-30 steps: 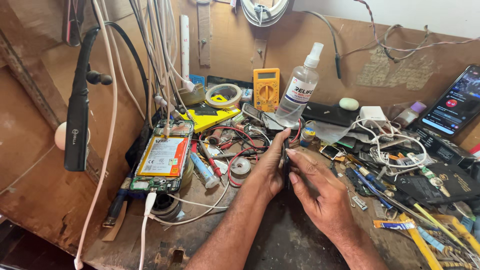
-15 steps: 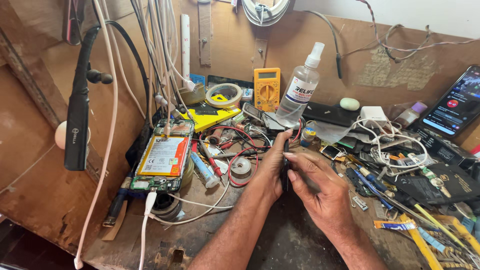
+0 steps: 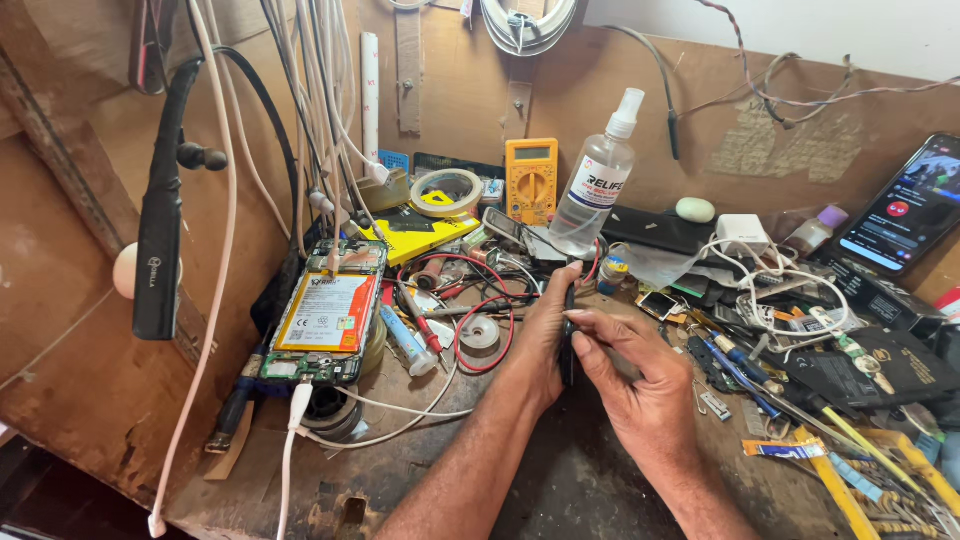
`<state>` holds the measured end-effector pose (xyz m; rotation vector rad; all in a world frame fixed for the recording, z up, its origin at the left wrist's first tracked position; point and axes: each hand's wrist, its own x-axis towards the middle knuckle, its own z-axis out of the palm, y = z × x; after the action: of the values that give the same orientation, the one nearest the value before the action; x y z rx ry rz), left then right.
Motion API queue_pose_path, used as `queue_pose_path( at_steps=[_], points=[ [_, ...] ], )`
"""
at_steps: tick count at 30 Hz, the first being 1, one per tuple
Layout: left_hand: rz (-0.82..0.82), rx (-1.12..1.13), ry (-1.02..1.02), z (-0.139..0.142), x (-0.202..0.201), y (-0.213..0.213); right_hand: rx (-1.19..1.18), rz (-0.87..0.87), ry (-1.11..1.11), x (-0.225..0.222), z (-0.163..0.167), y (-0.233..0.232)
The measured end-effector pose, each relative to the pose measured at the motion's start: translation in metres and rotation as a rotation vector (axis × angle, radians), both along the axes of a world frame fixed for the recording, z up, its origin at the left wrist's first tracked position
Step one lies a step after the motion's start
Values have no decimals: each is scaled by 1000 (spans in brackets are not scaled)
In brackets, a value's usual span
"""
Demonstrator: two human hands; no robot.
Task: The person works on a smartphone at a cluttered repair bench, prying along the edge of the phone's back cover with a small tool, testing the phone's flashlight, and working the back cover off the body. They then hold the opened phone and pick up a screwdriver near the exposed internals.
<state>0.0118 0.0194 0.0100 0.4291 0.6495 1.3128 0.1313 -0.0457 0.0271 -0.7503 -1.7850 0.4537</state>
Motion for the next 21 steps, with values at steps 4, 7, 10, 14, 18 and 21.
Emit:
queue_pose_path(
  at_steps=[4, 7, 10, 14, 18, 21],
  points=[
    [50, 27, 34, -3, 3, 0, -99, 50, 131, 0, -8, -1],
    [57, 11, 36, -5, 5, 1, -161, 53, 170, 1, -12, -1],
    [88, 43, 53, -6, 7, 0, -196, 48, 187, 1, -15, -1],
    [55, 13, 23, -5, 5, -2, -196, 62, 200, 2, -19, 0],
    [77, 114, 59, -5, 9, -3, -366, 171, 352, 6, -21, 4],
    [159, 223, 160, -7, 12, -3, -445, 210, 348, 14, -21, 5]
  ],
)
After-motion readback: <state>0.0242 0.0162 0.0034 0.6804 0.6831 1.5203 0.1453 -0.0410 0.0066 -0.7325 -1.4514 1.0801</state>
